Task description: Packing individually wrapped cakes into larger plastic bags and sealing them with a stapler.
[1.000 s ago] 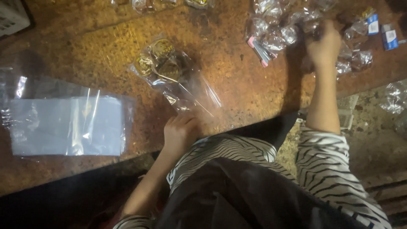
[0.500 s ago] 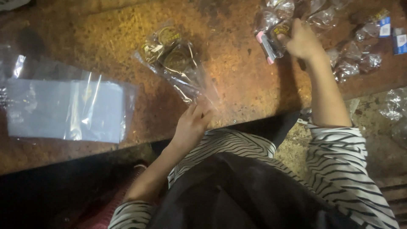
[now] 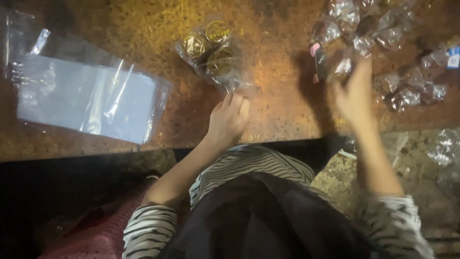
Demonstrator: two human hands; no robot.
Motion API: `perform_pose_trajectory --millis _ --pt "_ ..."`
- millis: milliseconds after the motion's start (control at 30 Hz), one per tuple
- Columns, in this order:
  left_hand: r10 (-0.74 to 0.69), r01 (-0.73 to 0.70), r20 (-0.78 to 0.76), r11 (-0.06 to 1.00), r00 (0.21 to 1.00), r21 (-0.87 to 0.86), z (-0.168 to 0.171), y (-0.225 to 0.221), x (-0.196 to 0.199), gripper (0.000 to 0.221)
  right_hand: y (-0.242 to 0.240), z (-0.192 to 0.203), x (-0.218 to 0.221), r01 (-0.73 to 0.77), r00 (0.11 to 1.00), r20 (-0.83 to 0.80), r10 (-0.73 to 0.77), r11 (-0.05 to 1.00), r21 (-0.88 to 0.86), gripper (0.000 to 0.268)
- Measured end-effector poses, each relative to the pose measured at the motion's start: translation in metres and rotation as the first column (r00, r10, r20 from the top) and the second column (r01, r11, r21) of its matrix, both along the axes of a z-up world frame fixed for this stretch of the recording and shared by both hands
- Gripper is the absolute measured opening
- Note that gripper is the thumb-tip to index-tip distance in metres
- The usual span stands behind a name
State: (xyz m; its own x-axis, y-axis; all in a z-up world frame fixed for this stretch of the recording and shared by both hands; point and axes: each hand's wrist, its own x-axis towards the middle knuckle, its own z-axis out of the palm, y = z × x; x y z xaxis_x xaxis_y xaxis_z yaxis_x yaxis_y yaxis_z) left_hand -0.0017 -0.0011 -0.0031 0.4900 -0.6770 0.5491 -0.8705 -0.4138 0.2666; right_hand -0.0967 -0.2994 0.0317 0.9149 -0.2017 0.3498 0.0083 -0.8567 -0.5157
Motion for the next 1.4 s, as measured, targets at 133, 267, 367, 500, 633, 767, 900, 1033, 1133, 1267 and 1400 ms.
perform_pose_trajectory --millis 133,267,367,500,633,767,900,1033,1133,1267,1400 --pt "-0.01 0.01 0.18 1.0 0.984 -0.002 -0.038 -0.002 0.005 0.01 0.026 -0.084 -0.029 -0.083 0.953 -0.302 0.042 0.989 -0.125 0.051" --pt "-0.043 0.048 -0.035 0.984 0.998 0.169 -0.031 -0.012 -0.002 0.041 0.042 -0.064 -0.024 -0.073 0.712 -0.659 0.241 0.96 0.272 0.06" --pt "-0.118 0.177 -0.203 0.937 0.972 0.3 -0.06 -0.008 -0.013 0.057 0.064 -0.07 -0.012 0.2 0.638 -0.221 0.738 0.118 0.973 0.079" --pt "-0.213 0.211 -0.027 0.932 0.977 0.296 -0.068 -0.007 -0.022 0.054 0.062 -0.242 -0.009 0.274 0.799 0.102 0.592 -0.511 0.815 0.06" --pt "-0.08 0.05 0.082 0.948 0.993 0.315 -0.047 0.002 -0.025 0.053 0.119 -0.19 -0.013 0.379 0.925 -0.261 0.276 -0.624 0.683 0.053" --pt "-0.137 0.128 0.023 0.965 0.99 0.23 -0.07 -0.008 -0.04 0.036 0.155 -0.176 -0.022 -0.024 0.999 0.015 0.039 0.22 0.975 0.024" --pt "-0.045 0.032 0.053 0.973 0.998 0.227 -0.038 -0.005 -0.047 0.039 0.174 -0.069 0.028 0.155 0.966 -0.248 -0.067 -0.62 0.769 0.021" --pt "-0.043 0.02 0.089 0.97 0.995 0.243 -0.037 -0.002 -0.048 0.033 0.183 -0.081 0.035 0.156 0.911 -0.392 -0.125 -0.777 0.61 0.035" --pt "-0.141 0.132 0.066 0.984 0.988 0.121 -0.054 -0.004 -0.05 0.037 0.163 -0.164 0.037 0.233 0.944 -0.295 -0.147 -0.336 0.913 0.054" --pt "-0.374 0.378 -0.074 0.925 0.924 0.046 -0.026 0.01 -0.047 0.037 0.151 -0.173 0.078 0.118 0.993 -0.108 -0.054 0.621 0.775 0.08" --pt "-0.165 0.174 -0.169 0.984 0.972 0.036 -0.052 0.014 0.019 0.059 0.159 -0.115 0.073 0.133 0.978 -0.206 0.022 0.696 0.706 0.096"
